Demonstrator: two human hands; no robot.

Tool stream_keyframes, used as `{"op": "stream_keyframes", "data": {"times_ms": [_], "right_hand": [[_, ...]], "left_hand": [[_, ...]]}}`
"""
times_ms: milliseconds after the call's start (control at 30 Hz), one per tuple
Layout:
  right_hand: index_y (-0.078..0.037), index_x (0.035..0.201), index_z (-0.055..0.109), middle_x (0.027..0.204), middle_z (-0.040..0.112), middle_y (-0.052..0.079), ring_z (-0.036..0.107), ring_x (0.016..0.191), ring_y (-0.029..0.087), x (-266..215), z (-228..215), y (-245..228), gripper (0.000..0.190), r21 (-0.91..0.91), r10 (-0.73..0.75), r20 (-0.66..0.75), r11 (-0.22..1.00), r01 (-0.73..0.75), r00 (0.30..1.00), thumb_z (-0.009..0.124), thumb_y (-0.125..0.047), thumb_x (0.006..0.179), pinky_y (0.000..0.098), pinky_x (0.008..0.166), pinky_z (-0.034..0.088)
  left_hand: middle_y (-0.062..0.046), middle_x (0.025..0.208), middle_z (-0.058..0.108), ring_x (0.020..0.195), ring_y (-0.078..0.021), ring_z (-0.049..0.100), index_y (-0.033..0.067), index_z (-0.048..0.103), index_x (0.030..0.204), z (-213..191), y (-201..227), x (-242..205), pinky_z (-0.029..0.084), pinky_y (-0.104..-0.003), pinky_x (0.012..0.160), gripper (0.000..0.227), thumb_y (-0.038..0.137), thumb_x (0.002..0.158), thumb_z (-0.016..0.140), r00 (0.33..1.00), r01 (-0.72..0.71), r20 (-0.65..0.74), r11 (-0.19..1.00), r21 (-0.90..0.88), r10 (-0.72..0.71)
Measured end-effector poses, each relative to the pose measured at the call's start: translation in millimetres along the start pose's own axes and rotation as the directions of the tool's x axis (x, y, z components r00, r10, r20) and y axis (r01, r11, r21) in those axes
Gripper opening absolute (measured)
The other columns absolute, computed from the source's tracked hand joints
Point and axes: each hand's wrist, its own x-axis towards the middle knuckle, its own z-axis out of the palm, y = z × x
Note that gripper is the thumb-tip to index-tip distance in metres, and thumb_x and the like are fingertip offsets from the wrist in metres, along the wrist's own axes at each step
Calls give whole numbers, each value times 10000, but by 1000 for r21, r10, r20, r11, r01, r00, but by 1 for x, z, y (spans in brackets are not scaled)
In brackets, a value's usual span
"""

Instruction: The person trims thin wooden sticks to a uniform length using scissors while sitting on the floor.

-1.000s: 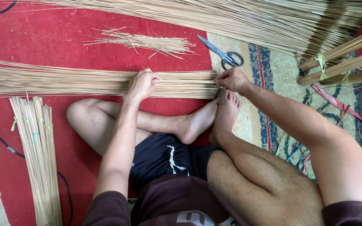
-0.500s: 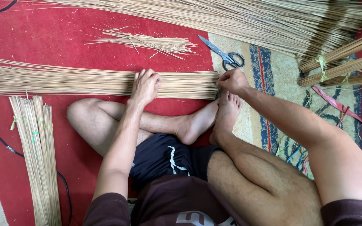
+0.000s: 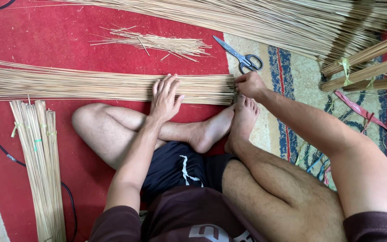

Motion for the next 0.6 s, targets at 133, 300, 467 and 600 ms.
{"op": "stream_keyframes", "data": {"times_ms": [133,300,467,600], "right_hand": [[-319,1121,785,1024,783,21,703,1099,257,4,-1,2,344,26,37,-32,999,-37,999,693,-192,815,398,1002,539],[-160,1131,779,889,783,123,770,817,214,-1,0,-10,344,234,93,-11,968,-88,996,599,-77,850,293,761,636],[-96,1166,751,902,769,150,770,768,207,7,-5,-1,359,295,70,-22,953,-61,997,564,-39,865,287,705,651],[-18,1231,709,1039,753,222,761,929,280,-14,-10,-21,398,354,40,13,934,-42,999,590,36,854,322,799,637]], "left_hand": [[-152,1500,481,1452,-337,417,58,561,1377,8,2,-3,268,-568,1161,519,311,949,711,998,46,38,999,14,-46],[-150,1519,457,1468,-335,395,59,548,1388,10,-1,-3,257,-569,1171,505,314,973,679,993,107,52,994,13,-108],[-145,1517,459,1472,-329,389,67,554,1382,12,-6,-2,247,-560,1168,480,314,986,665,994,108,28,994,17,-108],[-141,1512,463,1466,-332,399,80,559,1377,15,-8,-3,251,-567,1159,468,310,983,664,994,109,-7,994,6,-109]]}}
